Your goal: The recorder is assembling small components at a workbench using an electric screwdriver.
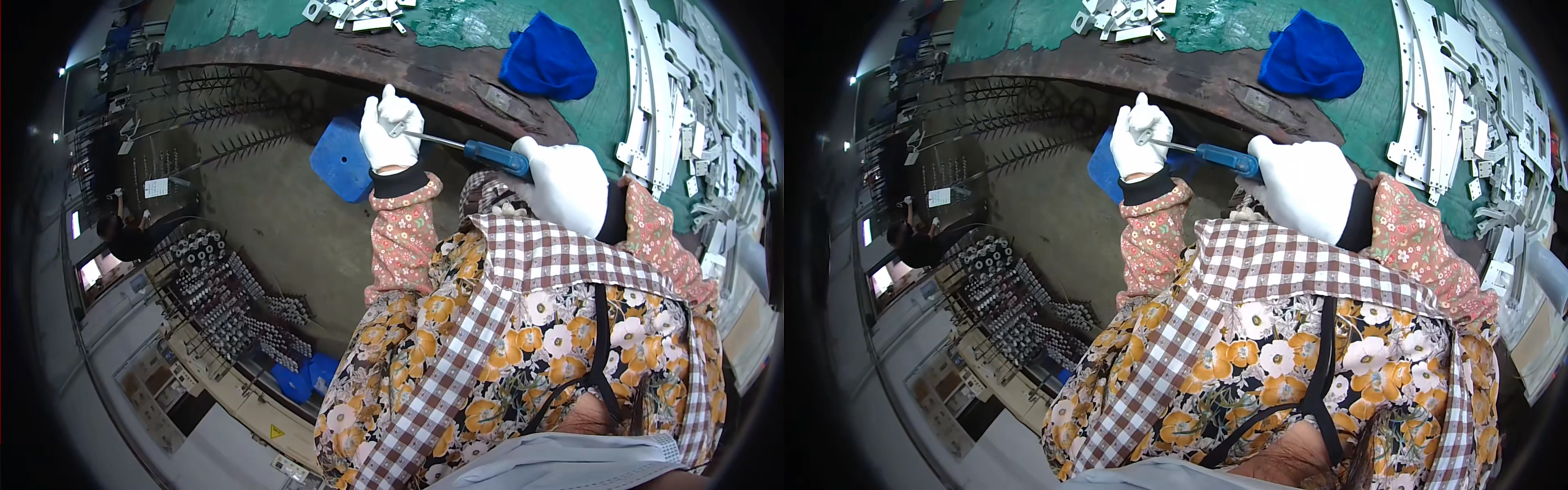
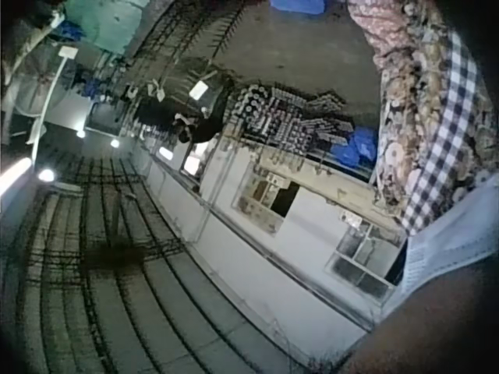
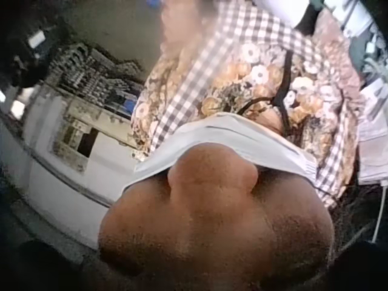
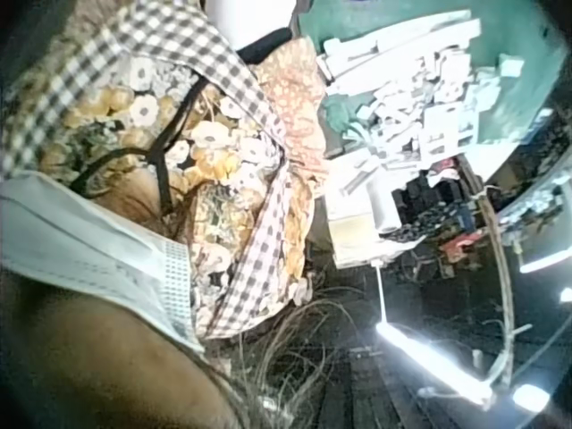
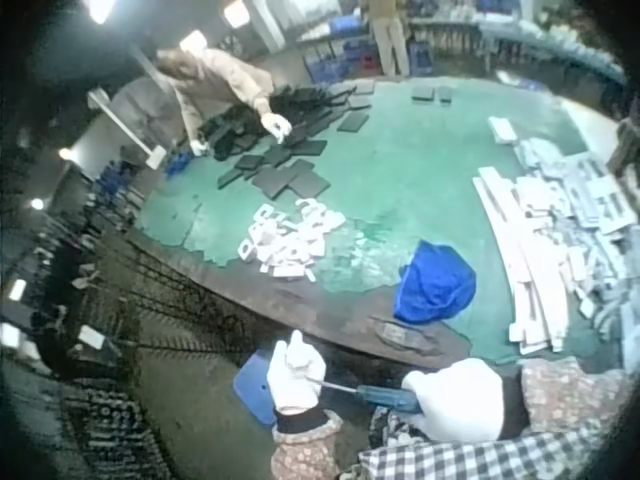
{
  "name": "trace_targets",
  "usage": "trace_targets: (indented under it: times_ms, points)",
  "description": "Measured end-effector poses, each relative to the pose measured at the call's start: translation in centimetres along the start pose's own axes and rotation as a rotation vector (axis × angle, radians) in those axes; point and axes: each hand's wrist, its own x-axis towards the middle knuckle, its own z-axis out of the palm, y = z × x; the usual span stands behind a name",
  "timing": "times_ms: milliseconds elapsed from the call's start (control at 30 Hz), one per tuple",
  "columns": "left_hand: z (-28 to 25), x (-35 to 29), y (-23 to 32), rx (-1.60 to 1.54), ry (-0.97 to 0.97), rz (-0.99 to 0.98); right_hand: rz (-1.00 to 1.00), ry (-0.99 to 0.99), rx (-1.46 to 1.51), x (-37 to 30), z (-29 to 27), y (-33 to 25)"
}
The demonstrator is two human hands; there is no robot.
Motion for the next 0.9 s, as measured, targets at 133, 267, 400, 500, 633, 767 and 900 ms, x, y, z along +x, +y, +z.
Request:
trace_targets:
  times_ms: [133,267,400,500,633,767,900]
  points:
    - [-0.1,-0.1,0.6,0.147,-0.194,-0.025,0.057,0.003,-0.018,0.1,-0.2,-0.3]
    - [0.3,-1.0,0.7,0.560,-0.259,0.059,0.113,0.020,0.028,-0.3,-0.4,-0.1]
    - [1.1,-1.9,-0.1,0.851,-0.156,0.065,0.163,0.020,0.058,-0.5,-0.3,0.3]
    - [1.3,-1.8,-1.0,0.985,-0.160,0.157,0.200,0.037,0.104,-0.4,-0.6,0.5]
    - [0.8,-2.0,-2.2,1.003,-0.196,0.341,0.217,0.045,0.109,-1.0,-0.4,1.0]
    - [0.9,-1.9,-1.6,1.252,-0.132,0.226,0.245,0.036,0.127,-1.1,-0.5,0.9]
    - [1.6,-1.0,-0.7,0.904,0.007,-0.034,0.264,0.020,0.150,-1.1,-0.9,0.7]
